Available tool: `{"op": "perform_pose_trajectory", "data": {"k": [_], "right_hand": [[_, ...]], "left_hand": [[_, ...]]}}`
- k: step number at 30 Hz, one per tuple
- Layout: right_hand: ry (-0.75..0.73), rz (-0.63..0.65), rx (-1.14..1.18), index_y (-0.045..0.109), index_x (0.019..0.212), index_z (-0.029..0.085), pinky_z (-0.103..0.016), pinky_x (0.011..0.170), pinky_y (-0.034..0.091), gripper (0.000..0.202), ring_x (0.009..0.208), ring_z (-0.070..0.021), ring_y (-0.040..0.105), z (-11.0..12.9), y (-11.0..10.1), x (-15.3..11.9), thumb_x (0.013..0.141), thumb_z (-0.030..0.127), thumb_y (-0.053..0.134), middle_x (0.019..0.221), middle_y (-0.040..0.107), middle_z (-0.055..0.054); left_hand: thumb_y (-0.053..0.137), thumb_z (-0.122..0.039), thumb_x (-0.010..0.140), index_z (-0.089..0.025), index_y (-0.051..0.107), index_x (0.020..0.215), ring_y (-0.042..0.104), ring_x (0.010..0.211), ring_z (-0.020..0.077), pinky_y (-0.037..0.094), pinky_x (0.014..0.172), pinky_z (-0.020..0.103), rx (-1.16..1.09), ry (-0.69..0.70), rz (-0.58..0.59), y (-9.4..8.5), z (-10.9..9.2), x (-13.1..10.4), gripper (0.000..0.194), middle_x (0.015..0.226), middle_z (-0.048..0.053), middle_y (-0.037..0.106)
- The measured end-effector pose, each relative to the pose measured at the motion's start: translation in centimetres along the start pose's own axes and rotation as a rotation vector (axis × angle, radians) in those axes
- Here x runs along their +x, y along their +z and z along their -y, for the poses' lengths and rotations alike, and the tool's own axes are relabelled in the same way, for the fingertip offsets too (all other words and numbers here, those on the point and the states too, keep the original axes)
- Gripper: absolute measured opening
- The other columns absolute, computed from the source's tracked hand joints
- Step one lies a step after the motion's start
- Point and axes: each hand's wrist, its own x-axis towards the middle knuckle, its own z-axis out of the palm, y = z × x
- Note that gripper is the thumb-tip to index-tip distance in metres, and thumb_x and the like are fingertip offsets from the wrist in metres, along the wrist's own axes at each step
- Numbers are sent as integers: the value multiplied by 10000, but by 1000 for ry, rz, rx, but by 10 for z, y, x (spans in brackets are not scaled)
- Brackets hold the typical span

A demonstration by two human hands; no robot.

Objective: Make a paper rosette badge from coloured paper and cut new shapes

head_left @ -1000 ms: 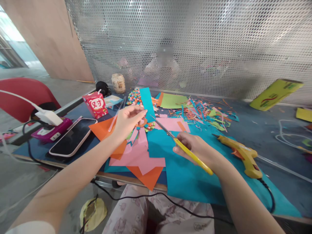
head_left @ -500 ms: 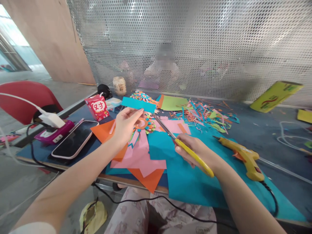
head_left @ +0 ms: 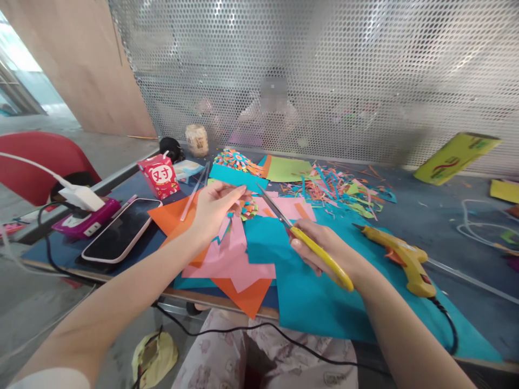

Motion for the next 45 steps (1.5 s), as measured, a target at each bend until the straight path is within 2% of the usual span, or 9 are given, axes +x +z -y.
{"op": "perform_pose_trajectory", "data": {"k": [4,10,24,31,45], "right_hand": [[13,5,34,372,738,215,-203,313,339,479,330,-68,393,1,0,-1,720,674,508,490,417,76],[12,14,41,372,750,213,-212,314,349,489,325,-68,397,2,0,-2,724,684,499,506,427,74],[0,15,30,373,746,214,-210,306,317,506,326,-63,376,-3,1,-1,722,709,474,523,408,72],[-81,-42,-28,372,710,211,-201,369,251,494,382,-62,353,-7,1,1,751,699,440,494,394,66],[-54,-77,-80,375,691,220,-208,364,237,478,345,-74,367,-6,1,3,735,689,454,435,393,75]], "left_hand": [[783,-321,580,-143,584,685,681,641,169,445,426,185,13,-3,9,0,2,0,287,693,41,697],[778,-318,592,-150,565,671,688,665,186,434,409,189,31,16,-30,0,2,0,283,688,45,699],[775,-316,604,-146,564,700,699,700,201,452,404,182,28,20,7,-2,5,1,288,673,32,683],[769,-318,616,-149,547,683,702,718,224,437,367,190,31,33,21,-2,7,1,287,687,48,693],[769,-319,610,-140,571,713,704,757,238,447,398,193,35,20,28,-3,7,1,286,724,69,710]]}}
